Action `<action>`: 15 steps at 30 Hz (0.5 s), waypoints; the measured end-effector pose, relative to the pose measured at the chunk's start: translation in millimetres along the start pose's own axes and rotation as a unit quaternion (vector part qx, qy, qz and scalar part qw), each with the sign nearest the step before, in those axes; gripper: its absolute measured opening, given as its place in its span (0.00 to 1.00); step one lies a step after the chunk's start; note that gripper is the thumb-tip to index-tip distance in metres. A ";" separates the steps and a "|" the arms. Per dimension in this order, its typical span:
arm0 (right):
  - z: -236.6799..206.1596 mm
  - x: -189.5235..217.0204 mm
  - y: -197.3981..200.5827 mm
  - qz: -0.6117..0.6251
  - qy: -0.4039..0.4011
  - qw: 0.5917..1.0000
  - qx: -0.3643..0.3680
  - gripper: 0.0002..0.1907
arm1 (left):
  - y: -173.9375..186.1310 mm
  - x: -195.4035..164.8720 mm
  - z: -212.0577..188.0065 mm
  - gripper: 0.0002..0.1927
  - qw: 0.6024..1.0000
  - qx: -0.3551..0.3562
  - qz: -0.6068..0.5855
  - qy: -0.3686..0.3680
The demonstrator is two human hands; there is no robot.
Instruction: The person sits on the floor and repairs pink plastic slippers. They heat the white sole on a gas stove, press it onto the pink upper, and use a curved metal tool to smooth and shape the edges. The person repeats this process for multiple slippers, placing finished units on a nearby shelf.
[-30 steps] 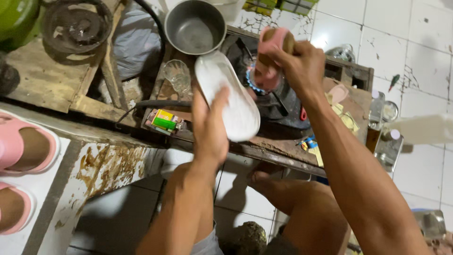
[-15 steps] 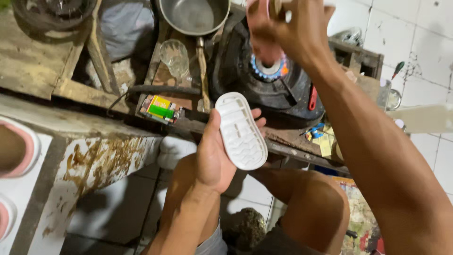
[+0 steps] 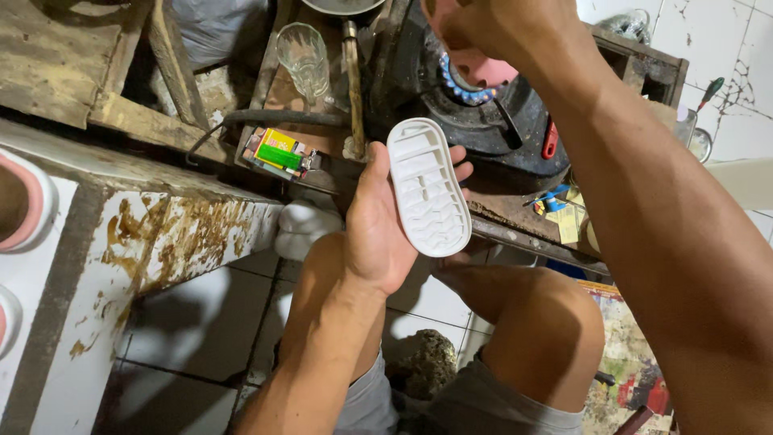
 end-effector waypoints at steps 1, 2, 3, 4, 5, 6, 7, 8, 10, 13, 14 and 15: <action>-3.4 1.2 1.4 -0.003 0.004 1.000 -0.004 0.11 | -0.8 3.0 -1.1 0.34 1.000 -0.003 0.003 0.006; -9.1 3.4 3.5 -0.014 0.012 1.000 -0.014 0.10 | -1.3 6.4 -2.0 0.34 1.000 -0.006 0.004 0.013; -16.4 7.9 5.8 -0.030 0.029 0.999 -0.029 0.10 | -2.4 9.9 -2.4 0.34 1.000 -0.008 0.007 0.019; -20.6 13.8 11.8 -0.057 0.059 0.995 -0.053 0.10 | -2.5 10.8 -2.5 0.34 1.000 -0.010 0.008 0.016; -25.2 12.1 15.9 -0.083 0.041 0.994 -0.062 0.11 | -3.2 12.0 -2.8 0.34 1.000 -0.011 0.009 0.013; -37.8 10.5 16.4 -0.108 0.020 0.992 -0.069 0.15 | -3.2 13.8 -3.7 0.33 1.000 -0.014 0.007 0.014; -50.9 7.4 17.2 -0.135 -0.006 0.988 -0.074 0.21 | -2.6 14.2 -5.2 0.33 1.000 -0.022 0.006 0.011; -61.0 6.1 14.5 -0.189 -0.004 0.981 -0.043 0.20 | -1.8 13.8 -6.3 0.33 1.000 -0.028 0.003 0.008; -72.3 2.3 5.8 -0.290 0.016 0.957 0.016 0.18 | -0.6 12.0 -9.1 0.33 0.999 -0.039 0.000 0.003; -71.2 10.1 13.1 -0.309 0.076 0.944 -0.086 0.20 | 3.9 6.4 -13.2 0.32 0.997 -0.071 0.012 -0.003; -61.7 3.0 12.9 -0.193 0.050 0.976 -0.083 0.18 | 5.6 4.1 -11.8 0.32 0.996 -0.081 0.020 -0.004; -46.1 -3.2 12.8 -0.078 0.026 0.993 -0.086 0.17 | 6.3 1.3 -9.6 0.32 0.996 -0.084 0.031 -0.009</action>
Point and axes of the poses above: each hand's wrist, its own z-axis towards the middle knuckle, its own y-axis out of the back of the hand, x = y × z, the point moved 8 cm from there along z, towards the middle knuckle, and after that the axes turned 9 degrees about x, right-handed, at the moved point
